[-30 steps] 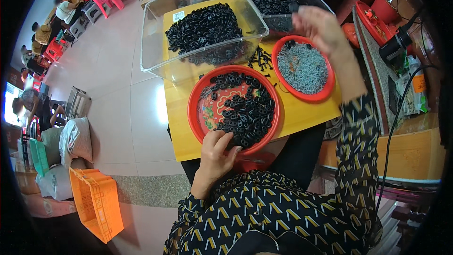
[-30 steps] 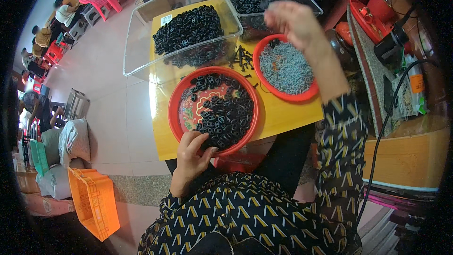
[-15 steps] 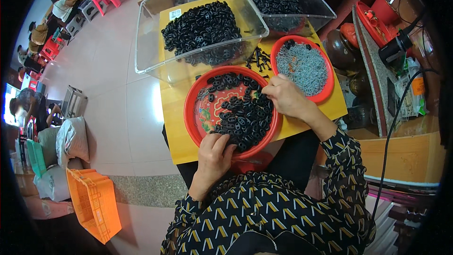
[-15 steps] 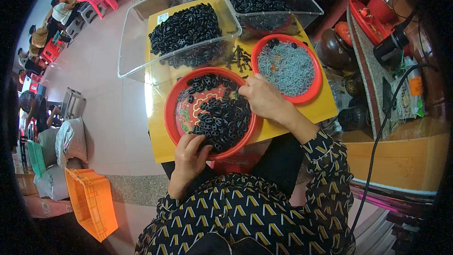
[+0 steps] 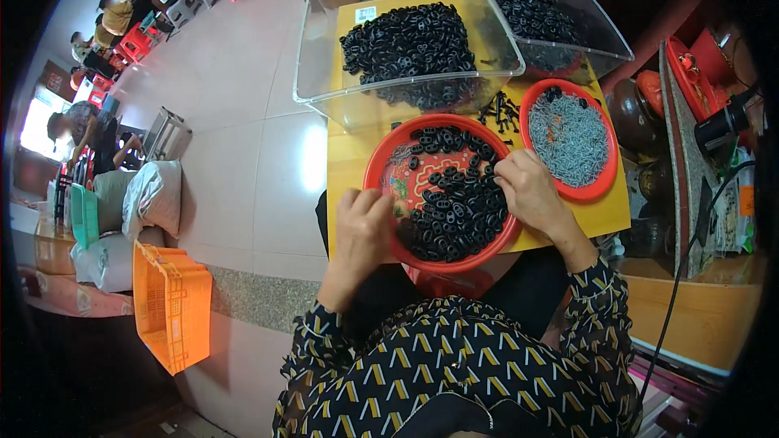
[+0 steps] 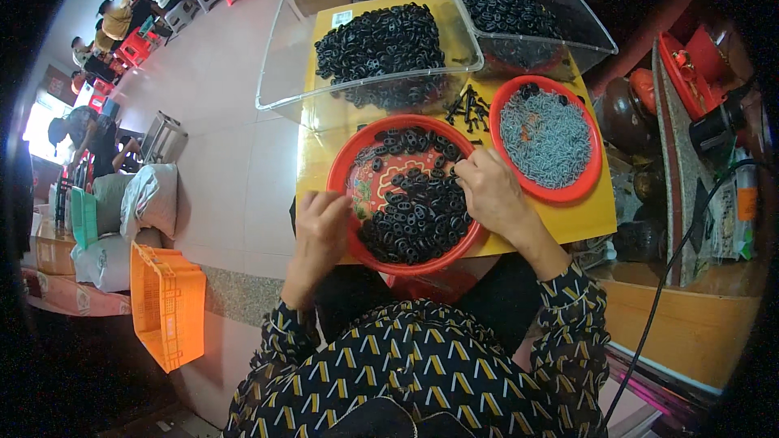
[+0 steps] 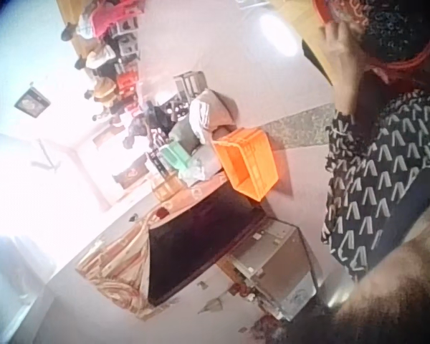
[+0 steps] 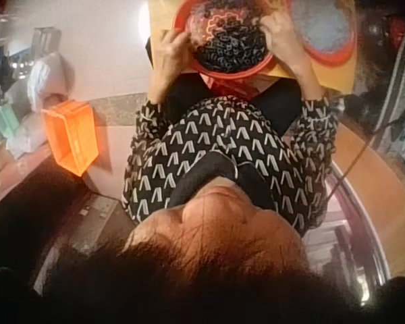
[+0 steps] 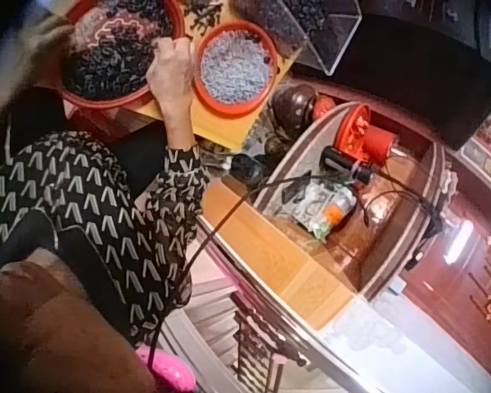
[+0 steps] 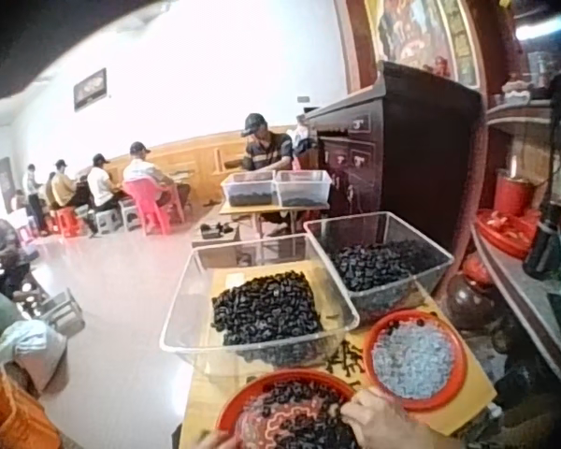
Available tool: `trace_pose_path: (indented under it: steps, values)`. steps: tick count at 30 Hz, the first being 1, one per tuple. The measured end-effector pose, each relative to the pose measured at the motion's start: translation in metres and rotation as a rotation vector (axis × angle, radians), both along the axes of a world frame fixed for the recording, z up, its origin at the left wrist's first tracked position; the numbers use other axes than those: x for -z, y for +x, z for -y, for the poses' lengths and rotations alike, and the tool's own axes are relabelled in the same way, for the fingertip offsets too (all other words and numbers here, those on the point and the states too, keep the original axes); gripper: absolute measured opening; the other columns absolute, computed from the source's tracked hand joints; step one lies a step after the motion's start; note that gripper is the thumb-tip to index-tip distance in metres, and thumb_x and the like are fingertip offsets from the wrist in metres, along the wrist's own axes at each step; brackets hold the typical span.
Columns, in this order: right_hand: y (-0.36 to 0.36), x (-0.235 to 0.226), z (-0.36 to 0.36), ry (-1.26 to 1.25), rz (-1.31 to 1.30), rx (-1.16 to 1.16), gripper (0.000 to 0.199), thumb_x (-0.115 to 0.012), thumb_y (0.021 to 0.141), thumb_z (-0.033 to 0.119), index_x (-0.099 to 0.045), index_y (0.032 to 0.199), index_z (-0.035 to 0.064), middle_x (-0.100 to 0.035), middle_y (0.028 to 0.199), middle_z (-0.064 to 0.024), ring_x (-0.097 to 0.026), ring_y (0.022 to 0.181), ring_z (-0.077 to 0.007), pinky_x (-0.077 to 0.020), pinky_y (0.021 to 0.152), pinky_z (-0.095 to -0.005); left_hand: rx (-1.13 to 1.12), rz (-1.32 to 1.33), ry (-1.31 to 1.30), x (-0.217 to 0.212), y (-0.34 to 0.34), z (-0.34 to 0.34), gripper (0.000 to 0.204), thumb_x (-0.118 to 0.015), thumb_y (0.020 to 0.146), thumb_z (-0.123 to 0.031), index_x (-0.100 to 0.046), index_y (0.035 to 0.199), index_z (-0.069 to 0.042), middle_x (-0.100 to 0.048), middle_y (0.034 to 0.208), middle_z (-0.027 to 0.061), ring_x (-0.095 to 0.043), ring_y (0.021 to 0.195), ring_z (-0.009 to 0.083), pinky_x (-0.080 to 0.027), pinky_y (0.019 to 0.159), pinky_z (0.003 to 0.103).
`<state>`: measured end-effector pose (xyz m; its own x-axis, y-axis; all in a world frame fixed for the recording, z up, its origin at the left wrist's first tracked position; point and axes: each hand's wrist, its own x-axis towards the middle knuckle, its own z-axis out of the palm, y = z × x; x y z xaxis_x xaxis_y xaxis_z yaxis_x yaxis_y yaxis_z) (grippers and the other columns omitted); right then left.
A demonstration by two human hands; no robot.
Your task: The person sits at a table and repeatedly picks up small black plastic lock bodies and metal keys from a red tray. They insert each key into a lock body and place the assembled unit into a clear plastic bin. The process is repeated continuously throughout the clip.
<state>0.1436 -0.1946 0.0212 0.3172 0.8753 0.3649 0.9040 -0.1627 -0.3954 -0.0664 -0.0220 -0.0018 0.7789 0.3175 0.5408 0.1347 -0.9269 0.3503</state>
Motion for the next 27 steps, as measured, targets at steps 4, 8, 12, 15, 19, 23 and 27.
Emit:
trace_pose_path:
  steps: [4, 8, 12, 15, 19, 23, 27]
  values:
    - [-0.019, -0.002, 0.004, 0.121, -0.141, -0.014, 0.012, -0.060, 0.068, -0.001, -0.054, 0.079, 0.0009, -0.052, 0.076, -0.0133, -0.051, 0.075, -0.0314, -0.0414, 0.067, -0.0386, 0.061, -0.215, 0.139, -0.005, 0.014, -0.019, 0.015, -0.061, 0.064, -0.012, -0.059, 0.078, -0.005, -0.053, 0.076, 0.0080, -0.049, 0.077, 0.0248, -0.039, 0.070, 0.034]
    - [-0.038, 0.002, 0.006, 0.181, -0.242, -0.023, 0.012, -0.059, 0.069, -0.001, -0.054, 0.079, 0.0006, -0.053, 0.075, -0.0131, -0.052, 0.073, -0.0318, -0.0420, 0.067, -0.0387, 0.176, -0.371, 0.207, -0.009, 0.029, -0.020, 0.015, -0.060, 0.066, -0.017, -0.058, 0.075, -0.006, -0.053, 0.077, 0.0069, -0.049, 0.080, 0.0232, -0.039, 0.071, 0.034]
    - [-0.050, 0.006, 0.010, 0.168, -0.358, -0.020, 0.010, -0.059, 0.070, -0.001, -0.054, 0.079, -0.0001, -0.054, 0.075, -0.0129, -0.054, 0.073, -0.0309, -0.0430, 0.065, -0.0372, 0.213, -0.499, 0.279, 0.001, 0.037, -0.022, 0.015, -0.059, 0.068, -0.020, -0.058, 0.072, -0.005, -0.053, 0.079, 0.0076, -0.049, 0.080, 0.0224, -0.039, 0.071, 0.034]
    - [-0.058, 0.005, 0.012, 0.149, -0.456, -0.008, 0.010, -0.058, 0.072, -0.002, -0.055, 0.081, -0.0009, -0.055, 0.077, -0.0132, -0.054, 0.072, -0.0307, -0.0440, 0.063, -0.0360, 0.214, -0.518, 0.371, 0.002, 0.041, -0.019, 0.016, -0.058, 0.069, -0.019, -0.057, 0.072, -0.004, -0.053, 0.080, 0.0088, -0.049, 0.081, 0.0228, -0.039, 0.071, 0.034]
    - [-0.068, 0.004, 0.012, 0.167, -0.551, 0.032, 0.014, -0.057, 0.073, -0.001, -0.057, 0.087, -0.0006, -0.056, 0.080, -0.0143, -0.055, 0.073, -0.0301, -0.0448, 0.064, -0.0347, 0.170, -0.471, 0.364, 0.002, 0.042, -0.017, 0.017, -0.058, 0.070, -0.018, -0.054, 0.076, -0.002, -0.052, 0.079, 0.0098, -0.049, 0.079, 0.0244, -0.039, 0.070, 0.035]
    - [-0.073, -0.003, 0.008, 0.116, -0.667, 0.038, 0.016, -0.055, 0.075, -0.001, -0.057, 0.091, -0.0012, -0.057, 0.080, -0.0141, -0.057, 0.071, -0.0259, -0.0451, 0.063, -0.0310, 0.109, -0.296, 0.166, 0.010, 0.039, -0.015, 0.014, -0.058, 0.071, -0.010, -0.049, 0.076, -0.001, -0.050, 0.074, 0.0110, -0.049, 0.073, 0.0280, -0.040, 0.067, 0.038]
    - [-0.072, 0.009, 0.001, 0.174, -0.754, -0.046, 0.015, -0.052, 0.078, -0.001, -0.057, 0.092, -0.0016, -0.057, 0.079, -0.0099, -0.056, 0.069, -0.0163, -0.0438, 0.060, -0.0263, 0.085, -0.018, -0.274, 0.007, 0.032, -0.011, 0.018, -0.058, 0.070, 0.003, -0.051, 0.086, 0.002, -0.054, 0.074, 0.0100, -0.054, 0.072, 0.0238, -0.044, 0.064, 0.035]
